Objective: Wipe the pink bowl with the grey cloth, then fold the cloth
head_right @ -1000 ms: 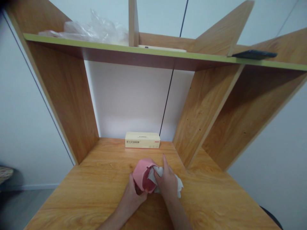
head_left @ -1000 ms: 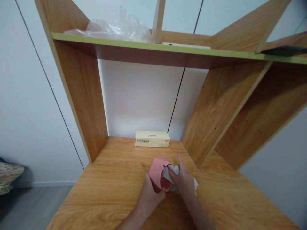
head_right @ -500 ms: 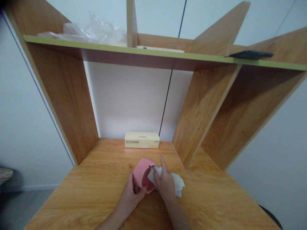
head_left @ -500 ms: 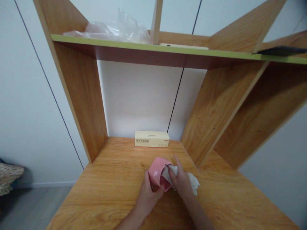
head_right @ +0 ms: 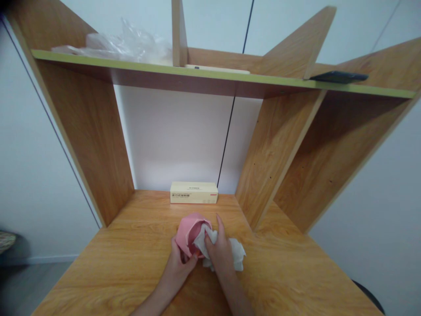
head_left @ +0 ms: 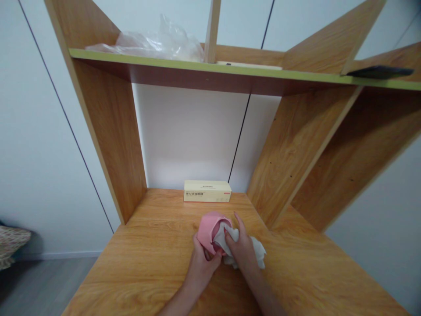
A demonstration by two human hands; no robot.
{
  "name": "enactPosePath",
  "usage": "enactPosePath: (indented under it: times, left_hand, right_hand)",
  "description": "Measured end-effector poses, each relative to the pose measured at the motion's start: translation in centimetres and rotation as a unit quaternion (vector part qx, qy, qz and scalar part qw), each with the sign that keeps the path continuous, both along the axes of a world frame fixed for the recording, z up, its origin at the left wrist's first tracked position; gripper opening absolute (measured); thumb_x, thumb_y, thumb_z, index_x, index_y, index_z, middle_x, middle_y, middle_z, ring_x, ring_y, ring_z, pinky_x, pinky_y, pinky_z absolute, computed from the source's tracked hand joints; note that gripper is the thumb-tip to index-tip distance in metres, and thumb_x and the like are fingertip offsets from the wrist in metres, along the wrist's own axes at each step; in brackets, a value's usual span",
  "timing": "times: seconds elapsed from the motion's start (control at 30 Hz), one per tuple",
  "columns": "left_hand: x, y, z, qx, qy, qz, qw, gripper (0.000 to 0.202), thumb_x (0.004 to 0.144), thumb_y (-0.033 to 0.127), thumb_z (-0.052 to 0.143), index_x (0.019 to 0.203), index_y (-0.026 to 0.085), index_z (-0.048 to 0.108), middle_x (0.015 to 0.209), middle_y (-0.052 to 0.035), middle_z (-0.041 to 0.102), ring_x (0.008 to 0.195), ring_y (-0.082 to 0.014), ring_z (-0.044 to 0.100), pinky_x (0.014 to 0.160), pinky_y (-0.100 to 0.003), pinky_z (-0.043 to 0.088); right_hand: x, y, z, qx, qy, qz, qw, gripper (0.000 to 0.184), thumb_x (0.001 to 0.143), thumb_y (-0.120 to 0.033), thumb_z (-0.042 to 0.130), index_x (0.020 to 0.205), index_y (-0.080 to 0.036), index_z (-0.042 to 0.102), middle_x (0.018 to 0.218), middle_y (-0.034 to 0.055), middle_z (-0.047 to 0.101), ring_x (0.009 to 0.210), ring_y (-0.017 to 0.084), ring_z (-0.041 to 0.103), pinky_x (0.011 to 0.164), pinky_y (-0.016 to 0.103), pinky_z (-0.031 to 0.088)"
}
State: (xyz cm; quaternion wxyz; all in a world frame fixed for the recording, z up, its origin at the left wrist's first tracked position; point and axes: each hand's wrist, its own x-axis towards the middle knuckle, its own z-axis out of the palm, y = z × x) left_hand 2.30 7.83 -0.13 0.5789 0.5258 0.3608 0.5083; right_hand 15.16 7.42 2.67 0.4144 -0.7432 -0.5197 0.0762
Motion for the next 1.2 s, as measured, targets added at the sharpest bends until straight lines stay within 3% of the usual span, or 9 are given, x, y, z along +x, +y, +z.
enactPosePath:
  times: [0.1,0.23,0.4,0.57,0.7,0.83,0.9,1.07,1.2]
  left_hand:
    - [0.1,0.3,-0.1,-0.008,0.015,0.012,1.0,0.04,0.064,0.025,0.066,0.09,0.02,0.036,0.071,0.0038,0.055,0.053,-0.0092,0.052,0.047,-0.019,0.039]
    - [-0.2,0.4,0.0,0.014,0.036,0.001,0.999,0.042,0.062,0.018,0.066,0.094,0.018,0.04,0.078,0.0001,0.058,0.063,-0.0122,0.055,0.053,-0.021,0.043]
    - [-0.7,0.0,0.9,0.027,0.013,-0.014,0.999,0.05,0.058,0.016,0.068,0.102,0.018,0.044,0.094,-0.0049,0.061,0.085,-0.0194,0.057,0.071,-0.026,0.046]
    - [-1.0,-0.5,1.5,0.04,0.027,-0.033,0.998,0.052,0.059,0.018,0.068,0.106,0.018,0.045,0.097,-0.0051,0.061,0.088,-0.0207,0.057,0.075,-0.028,0.046]
    - [-0.9,-0.4,1.2,0.048,-0.002,-0.061,0.997,0.055,0.069,0.023,0.063,0.116,0.018,0.034,0.11,-0.0083,0.055,0.1,-0.0212,0.054,0.084,-0.031,0.044]
    - [-0.3,-0.1,0.6,0.048,-0.059,-0.044,0.996,0.075,0.071,0.031,0.064,0.127,0.018,0.017,0.131,-0.0149,0.036,0.118,-0.0238,0.04,0.096,-0.034,0.036]
    - [-0.1,-0.2,0.5,0.057,-0.08,-0.04,0.994,0.082,0.068,0.03,0.067,0.129,0.018,0.014,0.133,-0.0163,0.033,0.121,-0.0244,0.037,0.098,-0.035,0.033]
    - [-0.2,-0.7,0.9,0.046,-0.07,-0.083,0.993,0.063,0.069,0.031,0.067,0.12,0.018,0.033,0.119,-0.0129,0.051,0.107,-0.0227,0.05,0.092,-0.034,0.04]
    - [-0.5,-0.4,0.5,0.027,-0.015,-0.006,1.0,0.049,0.066,0.03,0.068,0.107,0.016,0.043,0.103,-0.009,0.06,0.094,-0.0208,0.056,0.082,-0.031,0.045]
  right_hand:
    - [0.6,-0.1,0.2,-0.021,-0.08,-0.013,0.997,0.059,0.077,-0.036,0.043,0.131,-0.017,0.03,0.085,0.0073,0.066,0.064,0.022,0.063,0.054,0.029,0.044]
    - [1.2,-0.5,0.7,0.014,-0.15,-0.023,0.988,0.054,0.078,-0.038,0.043,0.128,-0.019,0.035,0.096,0.0096,0.064,0.077,0.023,0.063,0.061,0.029,0.045]
    - [1.2,-0.7,1.0,0.031,-0.186,-0.053,0.981,0.061,0.077,-0.045,0.044,0.129,-0.016,0.034,0.086,0.0092,0.065,0.078,0.024,0.061,0.064,0.03,0.045]
    - [1.3,-0.6,1.0,-0.053,-0.171,-0.024,0.984,0.063,0.079,-0.041,0.041,0.135,-0.017,0.024,0.075,0.005,0.065,0.067,0.022,0.063,0.055,0.028,0.043]
    - [1.3,-0.6,0.8,-0.047,-0.116,-0.001,0.992,0.057,0.082,-0.038,0.036,0.133,-0.015,0.028,0.066,0.0041,0.064,0.063,0.022,0.063,0.056,0.028,0.044]
    - [0.7,-0.6,0.6,0.017,-0.001,-0.005,1.0,0.058,0.082,-0.037,0.036,0.134,-0.013,0.026,0.083,0.0088,0.066,0.072,0.021,0.063,0.062,0.028,0.046]
    - [0.2,-0.6,0.6,0.052,0.053,-0.011,0.997,0.059,0.082,-0.038,0.037,0.134,-0.013,0.026,0.094,0.0103,0.064,0.08,0.021,0.063,0.067,0.028,0.047]
    - [-1.1,-0.6,0.2,0.093,0.154,0.041,0.983,0.057,0.078,-0.039,0.042,0.13,-0.015,0.035,0.107,0.0086,0.061,0.093,0.02,0.059,0.078,0.03,0.046]
    - [-1.3,-0.2,-0.1,0.095,0.136,0.034,0.986,0.056,0.076,-0.036,0.045,0.128,-0.016,0.038,0.116,0.0094,0.057,0.103,0.021,0.055,0.083,0.03,0.044]
